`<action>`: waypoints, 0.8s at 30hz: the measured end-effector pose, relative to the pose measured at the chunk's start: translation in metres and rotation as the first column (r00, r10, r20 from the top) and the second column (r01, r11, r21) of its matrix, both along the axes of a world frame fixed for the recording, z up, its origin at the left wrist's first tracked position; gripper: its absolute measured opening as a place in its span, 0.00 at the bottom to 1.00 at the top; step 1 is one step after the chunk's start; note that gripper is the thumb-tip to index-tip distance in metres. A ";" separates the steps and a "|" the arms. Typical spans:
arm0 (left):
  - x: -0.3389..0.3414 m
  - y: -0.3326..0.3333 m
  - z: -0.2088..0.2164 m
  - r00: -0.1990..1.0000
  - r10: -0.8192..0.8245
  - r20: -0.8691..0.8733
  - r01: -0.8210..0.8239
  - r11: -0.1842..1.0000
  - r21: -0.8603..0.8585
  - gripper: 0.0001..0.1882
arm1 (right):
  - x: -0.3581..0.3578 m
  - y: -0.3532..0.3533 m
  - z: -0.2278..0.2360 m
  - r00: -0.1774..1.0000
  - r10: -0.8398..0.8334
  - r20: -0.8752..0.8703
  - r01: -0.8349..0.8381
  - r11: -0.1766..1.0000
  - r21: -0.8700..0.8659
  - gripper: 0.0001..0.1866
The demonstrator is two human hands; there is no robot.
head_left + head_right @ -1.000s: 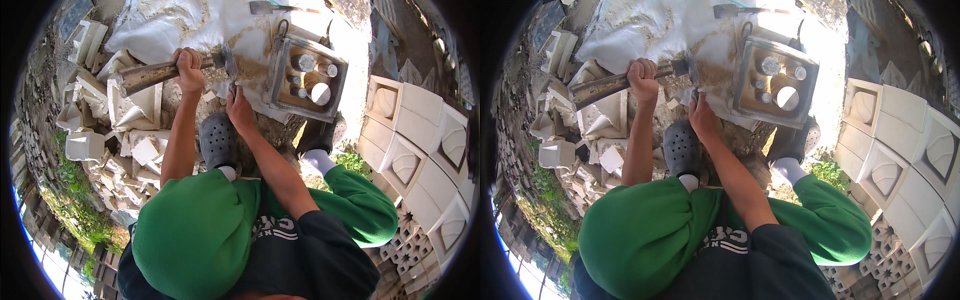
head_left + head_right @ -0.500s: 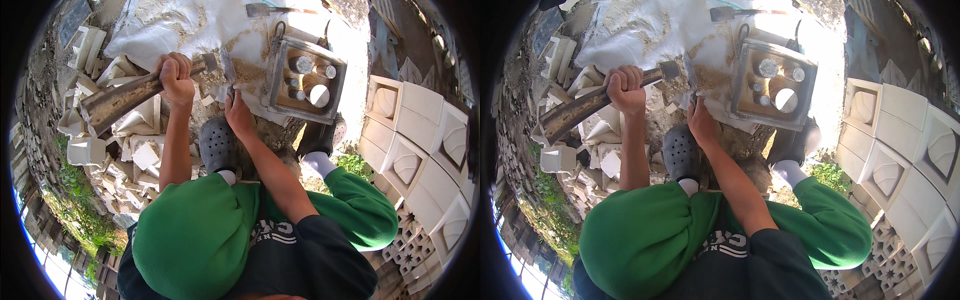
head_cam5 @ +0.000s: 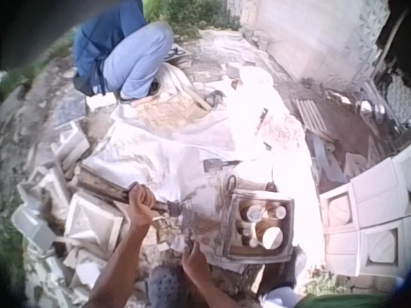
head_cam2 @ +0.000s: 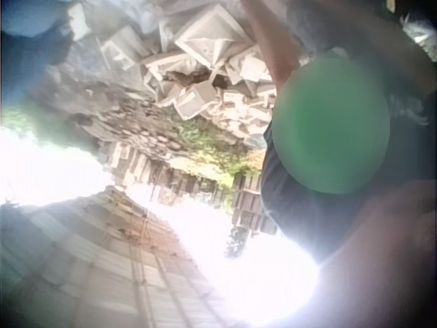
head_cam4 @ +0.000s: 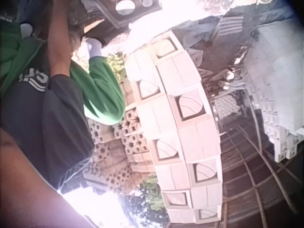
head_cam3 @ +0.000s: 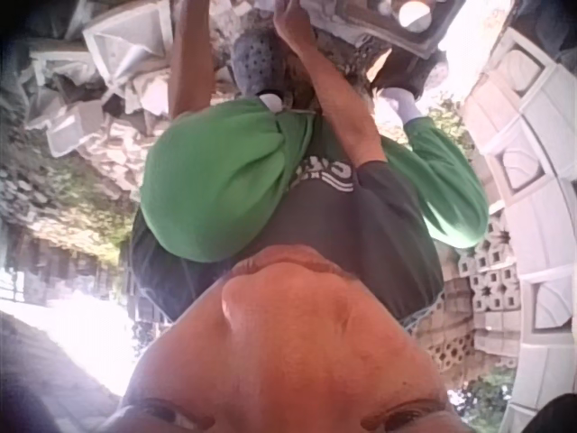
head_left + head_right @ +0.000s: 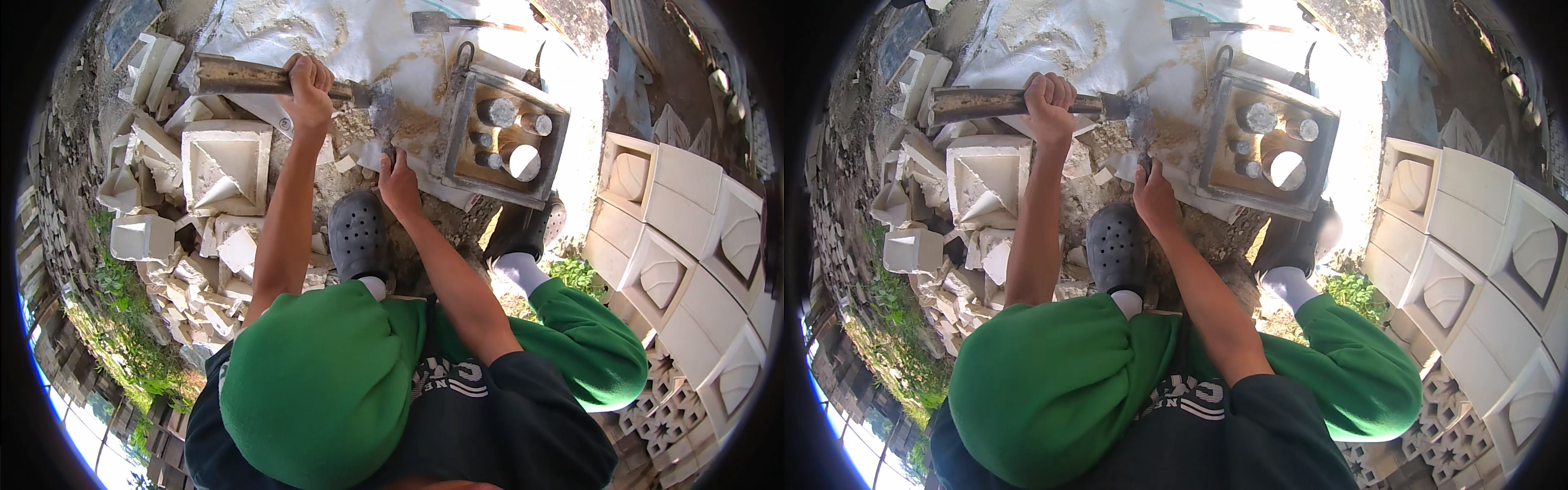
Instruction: The person uses a chisel and hammer to chip away pieces from a stone block on a workspace and uses a small scraper to clear away debris from a wooden tray.
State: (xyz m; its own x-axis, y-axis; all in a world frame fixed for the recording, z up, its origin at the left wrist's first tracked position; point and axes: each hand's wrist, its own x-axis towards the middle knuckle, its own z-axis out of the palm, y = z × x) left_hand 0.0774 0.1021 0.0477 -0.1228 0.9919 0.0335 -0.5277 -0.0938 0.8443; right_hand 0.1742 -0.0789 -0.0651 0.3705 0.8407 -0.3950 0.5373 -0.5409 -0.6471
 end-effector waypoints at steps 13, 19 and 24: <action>-0.054 -0.015 0.029 0.998 -0.053 -0.044 0.060 0.982 0.178 0.18 | 0.064 -0.079 0.078 0.987 0.024 -0.157 -0.044 0.992 -0.120 0.27; -0.053 -0.009 0.003 0.992 -0.066 -0.109 0.083 0.983 0.165 0.17 | 0.063 -0.051 0.107 0.922 -0.164 -0.351 -0.031 0.871 -0.490 0.27; -0.042 -0.005 -0.004 0.992 -0.090 -0.086 0.103 0.979 0.173 0.16 | 0.063 -0.037 0.090 0.816 -0.235 -0.528 -0.077 0.861 -0.503 0.25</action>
State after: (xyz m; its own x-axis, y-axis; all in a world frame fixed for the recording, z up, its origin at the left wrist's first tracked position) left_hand 0.0358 0.0971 0.0434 -0.0169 0.9765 0.2150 -0.4755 -0.1970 0.8574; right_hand 0.2372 -0.1162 0.0254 0.0113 0.4587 -0.8885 0.1091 -0.8839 -0.4549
